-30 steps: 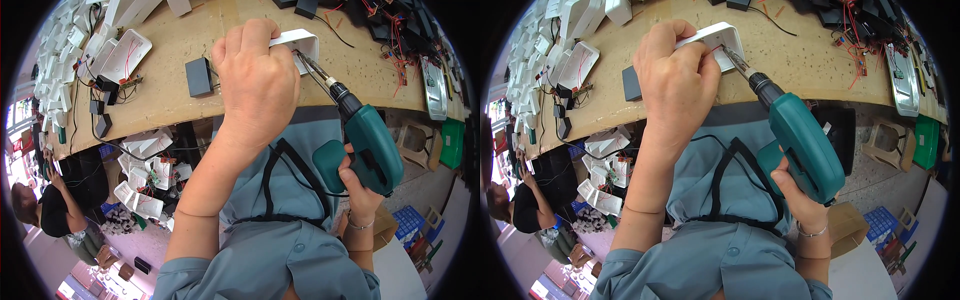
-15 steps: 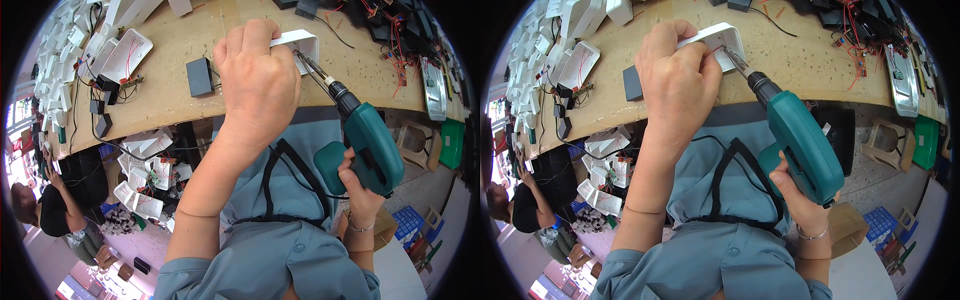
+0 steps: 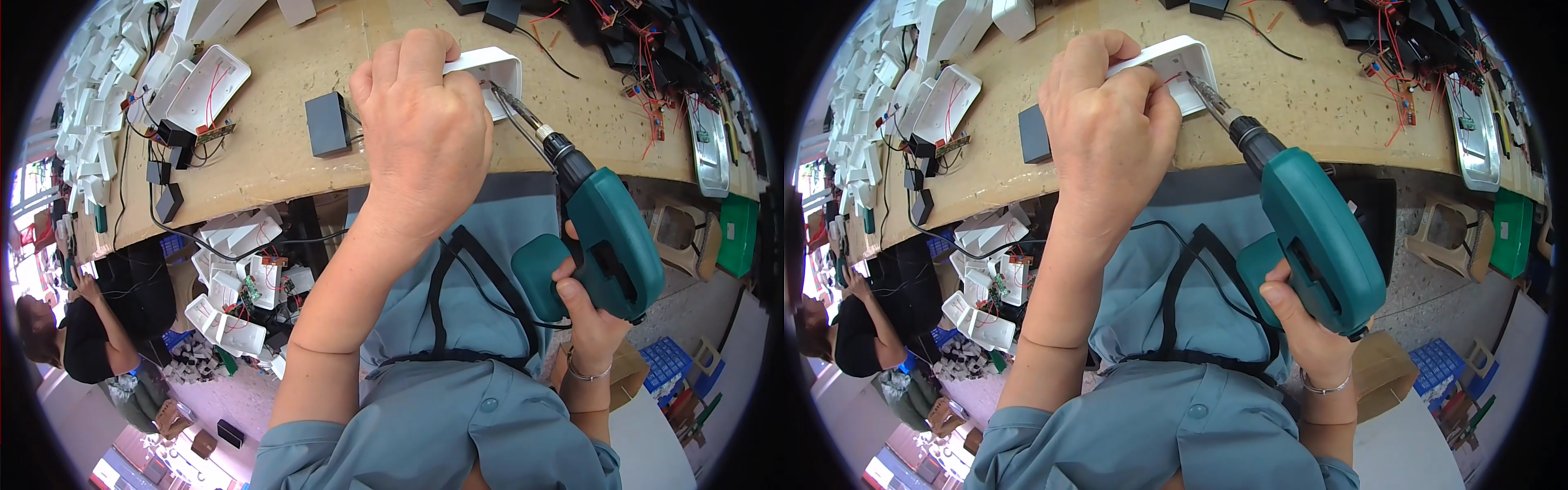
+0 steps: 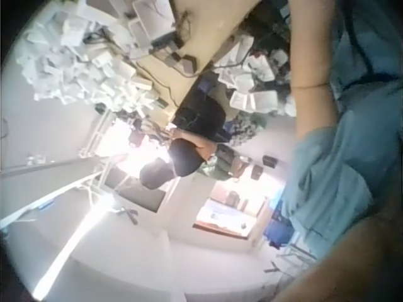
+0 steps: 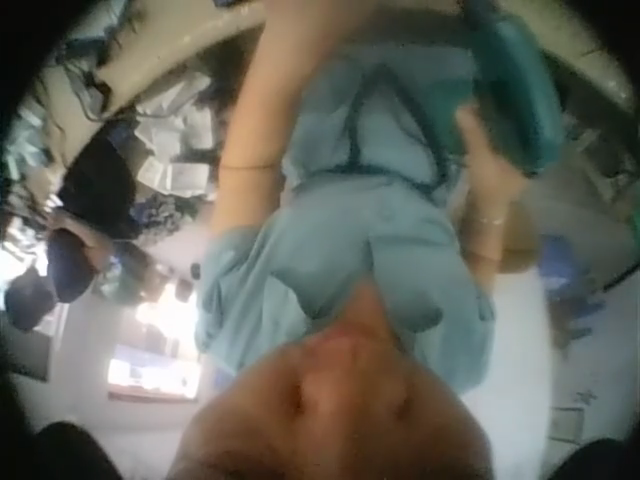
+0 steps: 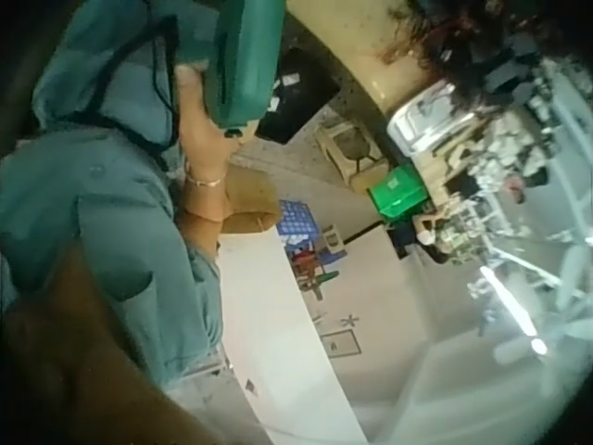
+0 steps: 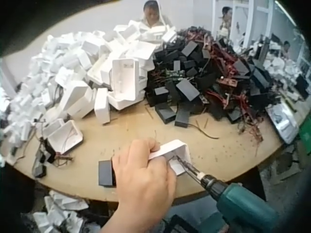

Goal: Soldering wires to circuit boards and assembling them into plastic housings at a manual workstation.

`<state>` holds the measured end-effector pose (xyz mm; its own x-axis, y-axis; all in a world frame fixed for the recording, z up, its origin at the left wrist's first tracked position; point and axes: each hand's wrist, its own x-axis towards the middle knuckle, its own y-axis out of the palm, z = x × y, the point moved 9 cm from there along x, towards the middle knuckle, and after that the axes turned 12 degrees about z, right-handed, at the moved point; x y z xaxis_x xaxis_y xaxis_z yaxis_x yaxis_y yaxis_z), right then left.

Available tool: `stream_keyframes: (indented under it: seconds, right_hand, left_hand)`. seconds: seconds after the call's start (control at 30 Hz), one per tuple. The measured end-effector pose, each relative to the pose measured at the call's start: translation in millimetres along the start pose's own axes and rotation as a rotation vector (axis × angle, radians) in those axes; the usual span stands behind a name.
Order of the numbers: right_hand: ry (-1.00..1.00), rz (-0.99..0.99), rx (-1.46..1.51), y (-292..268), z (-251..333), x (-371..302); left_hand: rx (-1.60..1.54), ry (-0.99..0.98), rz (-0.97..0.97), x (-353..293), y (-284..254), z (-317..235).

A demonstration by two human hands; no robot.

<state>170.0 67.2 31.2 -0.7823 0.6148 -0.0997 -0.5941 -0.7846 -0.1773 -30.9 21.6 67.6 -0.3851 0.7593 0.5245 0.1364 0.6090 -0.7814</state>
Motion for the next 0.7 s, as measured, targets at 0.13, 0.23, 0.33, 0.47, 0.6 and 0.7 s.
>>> stream_keyframes:
  seconds: [0.13,0.23,0.33,0.47,0.6,0.7]
  right_hand:
    - [0.001,-0.006,-0.011,-0.9,0.8,-2.0]
    - [0.01,-0.01,0.013,-1.2,0.0,-1.7]
    - [-0.005,0.013,0.002,0.3,-1.2,-0.3]
    - [0.033,0.008,-0.011,0.4,-3.5,0.8]
    - [0.004,0.016,-0.01,0.6,-0.5,1.5]
    - [0.011,0.015,-0.01,0.2,-2.5,-1.1]
  left_hand:
    - [-0.003,-0.006,0.0,0.6,-2.1,-0.3]
    - [-0.002,-0.002,0.001,1.2,-1.5,-0.5]
    - [-0.002,-0.003,0.004,0.7,-1.0,-0.6]
    - [-0.003,-0.006,-0.001,0.9,-0.1,-0.8]
    - [0.003,0.005,-0.003,0.0,-0.8,-1.0]
    - [0.002,-0.005,0.003,0.0,-0.9,-0.7]
